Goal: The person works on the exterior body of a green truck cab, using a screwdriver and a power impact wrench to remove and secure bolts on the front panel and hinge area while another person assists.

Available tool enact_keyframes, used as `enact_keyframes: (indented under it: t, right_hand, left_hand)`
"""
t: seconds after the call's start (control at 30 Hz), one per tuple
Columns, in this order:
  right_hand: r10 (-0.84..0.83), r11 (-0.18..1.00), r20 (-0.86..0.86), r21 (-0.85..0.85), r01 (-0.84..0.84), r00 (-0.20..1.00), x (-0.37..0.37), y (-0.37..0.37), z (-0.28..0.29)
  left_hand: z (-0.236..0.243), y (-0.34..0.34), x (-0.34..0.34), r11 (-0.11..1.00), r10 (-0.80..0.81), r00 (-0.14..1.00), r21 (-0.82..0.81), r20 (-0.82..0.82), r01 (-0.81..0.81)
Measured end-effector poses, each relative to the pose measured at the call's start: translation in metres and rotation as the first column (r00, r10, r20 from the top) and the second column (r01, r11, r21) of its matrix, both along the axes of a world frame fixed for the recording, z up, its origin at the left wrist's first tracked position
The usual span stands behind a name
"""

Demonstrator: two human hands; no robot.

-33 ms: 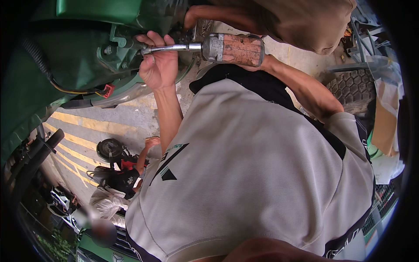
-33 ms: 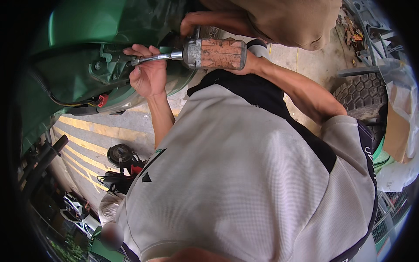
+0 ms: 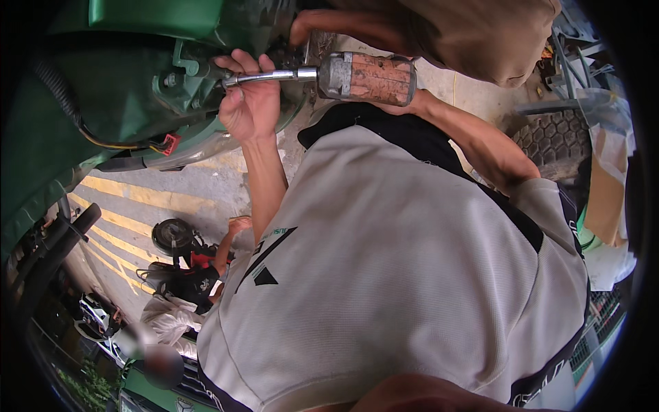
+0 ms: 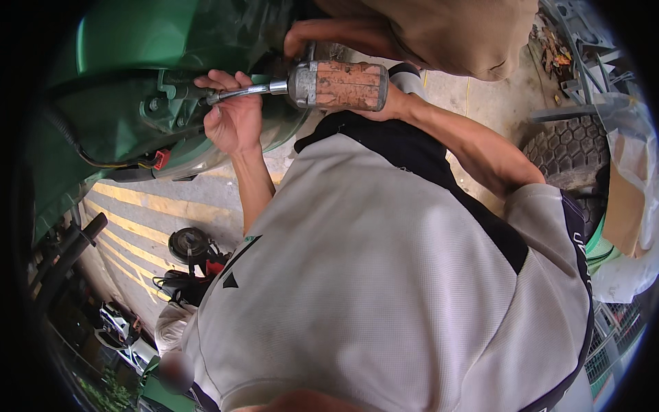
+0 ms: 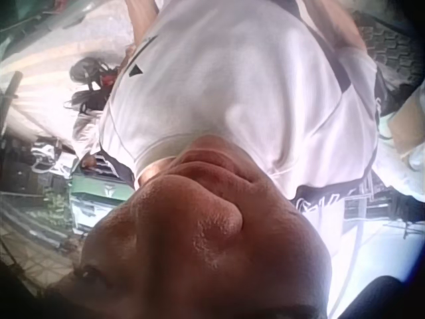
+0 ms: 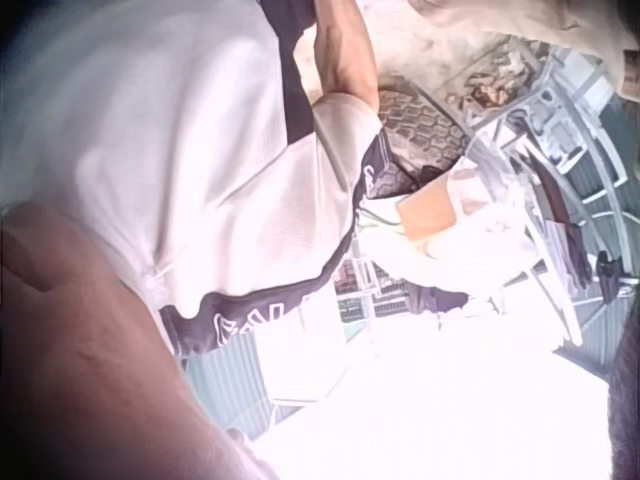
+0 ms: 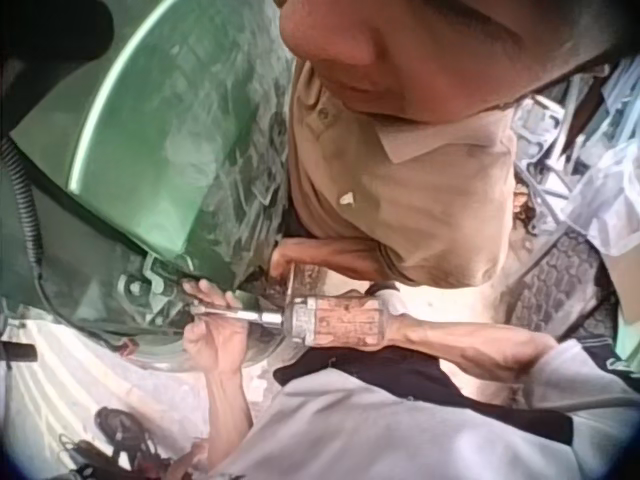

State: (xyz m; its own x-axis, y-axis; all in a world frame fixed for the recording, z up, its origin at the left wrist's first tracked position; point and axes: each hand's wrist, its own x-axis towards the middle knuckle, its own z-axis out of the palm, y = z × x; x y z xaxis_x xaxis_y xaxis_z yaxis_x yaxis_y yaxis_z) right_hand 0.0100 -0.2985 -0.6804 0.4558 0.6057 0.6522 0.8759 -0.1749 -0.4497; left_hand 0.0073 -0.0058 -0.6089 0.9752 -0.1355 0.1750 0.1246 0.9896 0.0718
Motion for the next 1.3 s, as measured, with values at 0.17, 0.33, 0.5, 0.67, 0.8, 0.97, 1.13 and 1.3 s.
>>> enact_keyframes:
  t: [0.17,0.33,0.5,0.67,0.8,0.97,1.13,1.3]
  right_hand:
    - [-0.042,0.995,0.109,-0.082,0.051,0.993,0.005,-0.001,-0.008]
    - [-0.025,0.993,0.051,-0.113,0.030,0.998,0.008,0.000,-0.011]
    - [-0.025,0.992,0.035,-0.127,0.029,0.999,0.007,0.001,-0.003]
    - [-0.014,0.993,0.020,-0.120,0.017,1.000,0.012,0.002,-0.003]
    - [0.001,0.989,-0.015,-0.150,-0.003,1.000,0.013,0.002,0.007]
    - [-0.042,0.972,-0.056,-0.232,0.028,0.998,-0.007,0.010,0.038]
    - [0.010,0.982,-0.106,-0.189,-0.030,0.994,-0.013,0.010,0.026]
    - [-0.039,0.999,-0.120,-0.034,0.035,0.992,-0.019,0.009,0.023]
  left_hand:
    - [0.008,-0.001,-0.002,0.999,0.014,0.998,0.048,-0.054,-0.011]
    - [0.001,0.003,-0.001,1.000,-0.026,1.000,0.008,-0.007,0.026]
    - [0.002,0.000,-0.001,1.000,-0.027,1.000,0.012,0.003,0.027]
    - [0.010,-0.004,-0.001,0.999,-0.022,0.999,0.030,-0.039,0.023]
    - [0.002,0.001,-0.002,0.999,-0.029,0.999,0.017,-0.046,0.030]
    - [0.016,0.001,-0.008,0.964,0.027,0.998,0.265,-0.065,-0.008]
    - [0.011,-0.006,-0.026,0.821,0.181,0.979,0.561,-0.088,-0.102]
    - [0.018,-0.025,-0.031,0.797,0.226,0.968,0.591,-0.104,-0.123]
